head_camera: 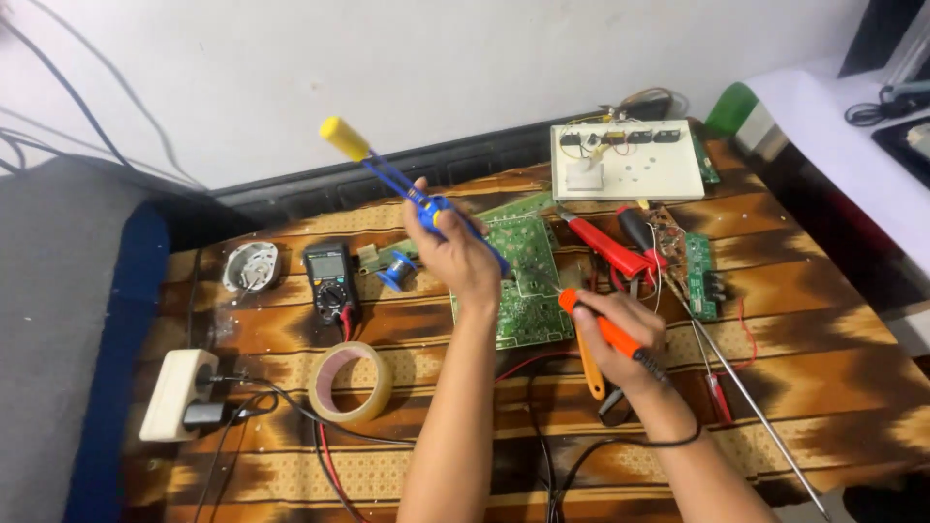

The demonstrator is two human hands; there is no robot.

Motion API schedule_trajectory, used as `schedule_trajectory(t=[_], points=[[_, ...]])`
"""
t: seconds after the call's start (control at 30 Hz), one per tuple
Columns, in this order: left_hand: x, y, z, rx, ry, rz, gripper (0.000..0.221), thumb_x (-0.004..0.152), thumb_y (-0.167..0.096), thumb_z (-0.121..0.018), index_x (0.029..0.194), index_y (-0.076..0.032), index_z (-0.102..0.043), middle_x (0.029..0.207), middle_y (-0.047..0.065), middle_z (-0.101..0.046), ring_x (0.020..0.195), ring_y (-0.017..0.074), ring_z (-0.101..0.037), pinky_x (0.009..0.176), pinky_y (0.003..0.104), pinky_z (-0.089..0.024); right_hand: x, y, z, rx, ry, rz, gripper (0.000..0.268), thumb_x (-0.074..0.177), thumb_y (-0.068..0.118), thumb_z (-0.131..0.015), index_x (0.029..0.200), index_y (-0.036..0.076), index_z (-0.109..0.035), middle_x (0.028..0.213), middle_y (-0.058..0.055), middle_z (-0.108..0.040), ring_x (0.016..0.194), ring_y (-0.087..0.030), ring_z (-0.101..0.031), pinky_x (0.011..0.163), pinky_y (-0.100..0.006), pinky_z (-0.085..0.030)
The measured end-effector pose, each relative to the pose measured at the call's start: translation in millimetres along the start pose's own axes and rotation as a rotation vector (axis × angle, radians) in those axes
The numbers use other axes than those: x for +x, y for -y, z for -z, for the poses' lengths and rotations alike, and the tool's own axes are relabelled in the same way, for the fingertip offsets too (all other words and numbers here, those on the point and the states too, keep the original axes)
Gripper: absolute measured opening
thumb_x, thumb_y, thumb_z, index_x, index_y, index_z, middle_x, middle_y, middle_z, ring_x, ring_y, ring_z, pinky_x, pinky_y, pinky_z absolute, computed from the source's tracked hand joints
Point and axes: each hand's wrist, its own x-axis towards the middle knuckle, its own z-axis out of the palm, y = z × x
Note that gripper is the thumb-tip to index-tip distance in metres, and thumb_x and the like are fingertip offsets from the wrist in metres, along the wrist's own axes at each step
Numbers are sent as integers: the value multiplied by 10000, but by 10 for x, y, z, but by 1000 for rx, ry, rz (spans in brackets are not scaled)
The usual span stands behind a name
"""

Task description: Desoldering components from a circuit board using a soldering iron and a desoldering pump, then cleaning the board with a brush.

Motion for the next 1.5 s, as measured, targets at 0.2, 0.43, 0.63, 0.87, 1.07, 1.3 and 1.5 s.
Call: schedule_trajectory(t=[0.2,0.43,0.63,0.87,1.07,1.3,1.5], points=[[-18,362,-71,-25,-34,1,748,1010,-653,-473,1379,-3,-465,691,30,-563,482,94,-582,477,212,-488,-174,317,35,-76,31,-8,239,885,129,-765,1111,63,-805,871,-97,-746,758,-274,-732,673,-362,-587],[13,452,8,-21,-62,-22,734,1030,-648,-401,1378,-4,-449,691,32,-573,466,93,-575,457,194,-473,-613,-268,-17,-4,-112,-80,233,951,134,-731,1132,1,-791,882,-150,-731,759,-288,-709,684,-398,-541],[-95,581,-31,-38,-42,-7,755,1015,-659,-436,1365,10,-446,737,52,-546,489,100,-572,444,213,-487,-343,-8,-48,-27,-47,-82,201,926,118,-764,1089,7,-799,883,-142,-740,749,-295,-717,668,-382,-540],[-102,468,-57,-62,-18,56,738,1002,-678,-456,1376,-42,-435,756,16,-524,510,93,-518,437,225,-444,-382,-36,0,-34,44,-73,322,943,196,-688,1179,-16,-739,891,-130,-730,703,-223,-676,637,-322,-543],[-111,342,-109,-70,24,127,695,1003,-676,-453,1355,-77,-446,760,-21,-517,537,89,-483,457,246,-408,-312,115,60,-142,117,-121,293,923,122,-665,1178,-14,-713,1024,-145,-764,835,-220,-742,756,-307,-599],[-147,278,-150,9,114,99,767,991,-702,-443,1366,-33,-460,775,-1,-528,548,100,-498,466,251,-423,-363,107,68,-221,111,-232,289,928,163,-658,1184,69,-753,874,-55,-759,602,-142,-624,576,-279,-518],[-180,166,-247,130,81,108,717,1014,-650,-402,1385,-38,-458,745,-21,-504,573,90,-473,512,265,-376,-337,118,84,-240,125,-233,284,921,172,-668,1177,83,-754,925,-71,-778,689,-167,-692,637,-293,-563]])
